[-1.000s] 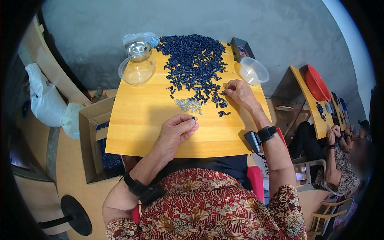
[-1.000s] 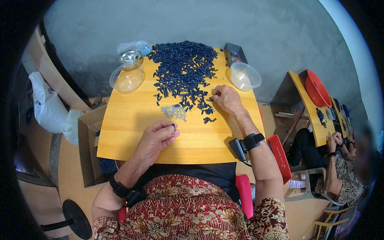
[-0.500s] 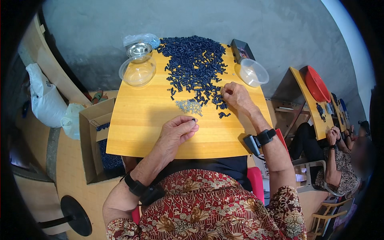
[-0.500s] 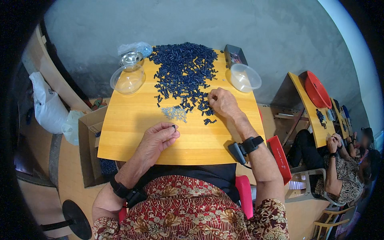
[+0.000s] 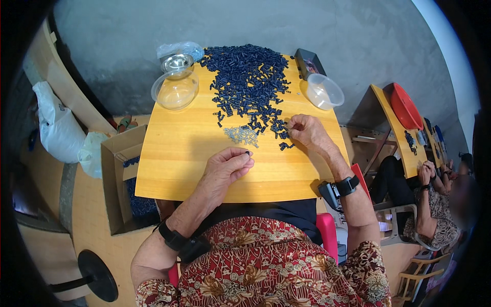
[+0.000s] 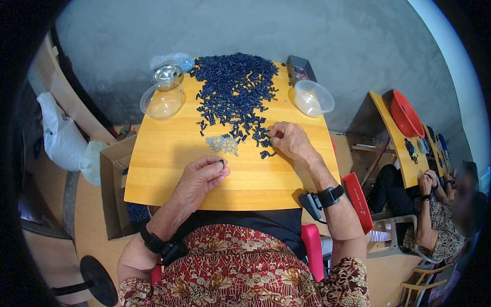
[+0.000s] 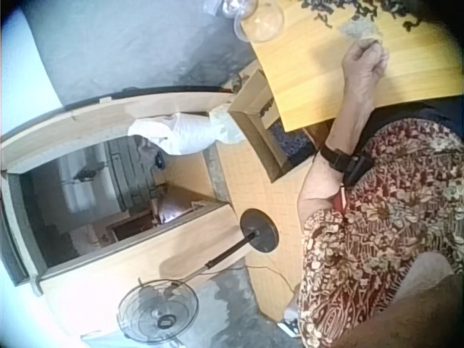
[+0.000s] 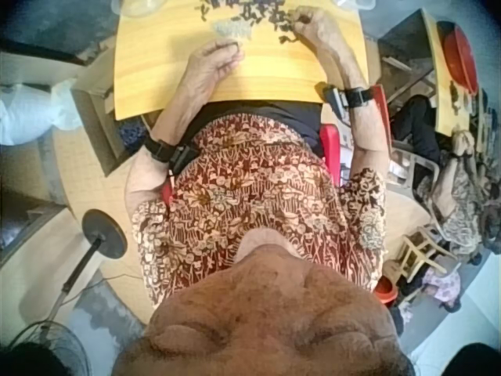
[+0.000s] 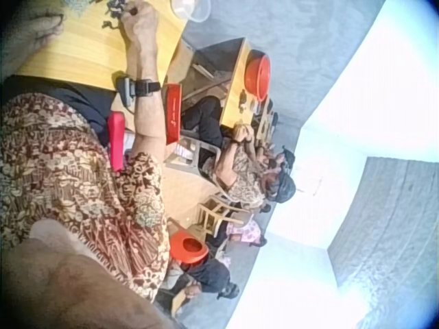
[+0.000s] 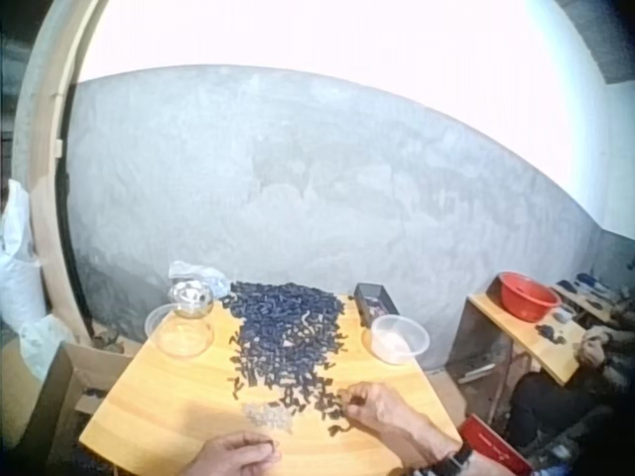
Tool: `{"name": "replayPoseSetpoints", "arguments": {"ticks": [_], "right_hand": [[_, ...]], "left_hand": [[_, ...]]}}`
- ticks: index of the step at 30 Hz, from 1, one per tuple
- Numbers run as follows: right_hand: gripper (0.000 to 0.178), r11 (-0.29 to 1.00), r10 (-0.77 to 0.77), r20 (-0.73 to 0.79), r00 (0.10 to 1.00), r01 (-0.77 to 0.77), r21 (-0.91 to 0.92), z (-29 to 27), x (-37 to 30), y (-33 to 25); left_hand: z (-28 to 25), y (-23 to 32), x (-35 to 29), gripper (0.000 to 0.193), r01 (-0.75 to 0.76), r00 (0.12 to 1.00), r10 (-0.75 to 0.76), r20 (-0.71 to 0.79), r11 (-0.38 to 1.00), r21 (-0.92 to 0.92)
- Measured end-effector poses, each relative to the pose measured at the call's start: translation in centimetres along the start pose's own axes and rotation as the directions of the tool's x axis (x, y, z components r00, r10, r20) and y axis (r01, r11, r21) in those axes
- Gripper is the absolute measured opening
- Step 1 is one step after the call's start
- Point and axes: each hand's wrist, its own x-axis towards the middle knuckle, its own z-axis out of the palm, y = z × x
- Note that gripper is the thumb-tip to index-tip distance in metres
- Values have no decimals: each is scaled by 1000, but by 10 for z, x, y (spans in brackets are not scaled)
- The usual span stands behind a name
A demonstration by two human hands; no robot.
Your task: Assembling small plastic components on a wooden table.
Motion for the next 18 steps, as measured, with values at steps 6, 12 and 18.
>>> {"name": "replayPoseSetpoints", "arguments": {"ticks": [6, 12, 18], "right_hand": [[9, 989, -40, 5, 999, 40, -143, 1, -3, -9], [11, 993, -34, -55, 998, 27, -112, -1, -12, -4], [14, 983, -24, 8, 1000, 25, -180, -4, -13, -7]], "left_hand": [[1, 1, -1, 14, 1, 1000, -1, 4, 1000, 5], [0, 0, -1, 15, -2, 1000, 2, 8, 1000, 11], [0, -1, 0, 15, -2, 1000, 2, 7, 1000, 10]]}}
